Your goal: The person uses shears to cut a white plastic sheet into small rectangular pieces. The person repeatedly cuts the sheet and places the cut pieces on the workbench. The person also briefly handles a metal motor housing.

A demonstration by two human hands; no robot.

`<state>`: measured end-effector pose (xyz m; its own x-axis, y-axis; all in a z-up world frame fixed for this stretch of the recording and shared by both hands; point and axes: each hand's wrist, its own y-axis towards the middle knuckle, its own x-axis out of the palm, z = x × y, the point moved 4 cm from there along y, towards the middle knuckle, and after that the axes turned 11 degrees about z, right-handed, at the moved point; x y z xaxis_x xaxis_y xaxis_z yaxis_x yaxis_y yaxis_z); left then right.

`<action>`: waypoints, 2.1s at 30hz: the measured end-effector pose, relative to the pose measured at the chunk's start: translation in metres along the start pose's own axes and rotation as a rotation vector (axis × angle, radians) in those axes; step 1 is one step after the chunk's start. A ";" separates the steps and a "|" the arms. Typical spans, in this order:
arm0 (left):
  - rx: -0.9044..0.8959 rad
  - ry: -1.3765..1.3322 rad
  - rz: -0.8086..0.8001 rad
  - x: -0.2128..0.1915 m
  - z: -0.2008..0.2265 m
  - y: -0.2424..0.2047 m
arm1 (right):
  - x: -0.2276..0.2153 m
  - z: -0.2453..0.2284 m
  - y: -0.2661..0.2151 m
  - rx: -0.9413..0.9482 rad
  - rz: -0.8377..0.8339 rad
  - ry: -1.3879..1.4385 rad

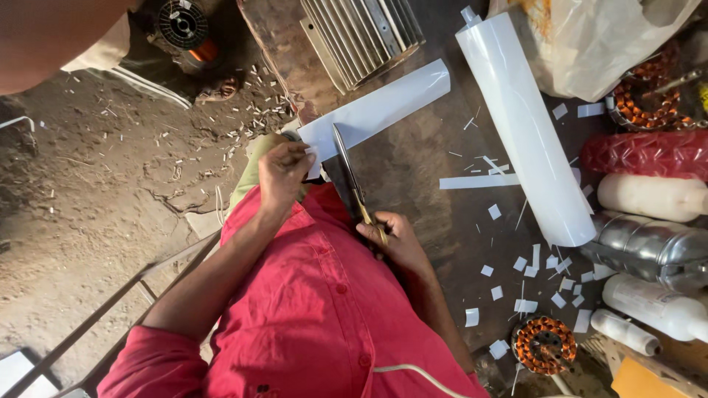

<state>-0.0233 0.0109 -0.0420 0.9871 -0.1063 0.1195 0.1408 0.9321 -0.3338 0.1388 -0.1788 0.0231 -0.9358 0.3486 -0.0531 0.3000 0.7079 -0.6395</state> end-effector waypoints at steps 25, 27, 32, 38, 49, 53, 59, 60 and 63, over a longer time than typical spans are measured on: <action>0.016 -0.363 0.180 0.020 0.015 0.007 | -0.007 0.026 0.000 -0.113 -0.013 0.138; 0.014 -0.357 0.195 0.020 0.016 0.007 | 0.001 0.027 0.014 -0.155 -0.026 0.155; 0.003 -0.308 0.213 0.021 0.013 0.004 | 0.014 0.037 0.033 -0.217 -0.060 0.232; 0.020 -0.240 0.223 0.020 0.017 0.001 | 0.015 0.038 0.039 -0.268 0.000 0.077; 0.016 -0.170 0.226 0.020 0.017 0.000 | 0.029 0.009 0.031 -0.272 0.073 -0.102; 0.004 -0.195 0.230 0.021 0.014 0.005 | 0.028 0.006 0.030 -0.237 0.083 -0.096; 0.029 -0.234 0.249 0.025 0.017 0.023 | 0.026 0.005 0.027 -0.209 0.087 -0.059; 0.011 -0.255 0.245 0.025 0.016 0.024 | 0.026 0.004 0.026 -0.231 0.083 -0.039; -0.039 -0.316 0.233 0.027 0.014 0.023 | 0.025 0.003 0.021 -0.287 0.081 0.004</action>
<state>0.0058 0.0344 -0.0337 0.9217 0.2244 0.3164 -0.0759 0.9043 -0.4202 0.1215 -0.1571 0.0062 -0.9060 0.4130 -0.0921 0.4145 0.8222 -0.3901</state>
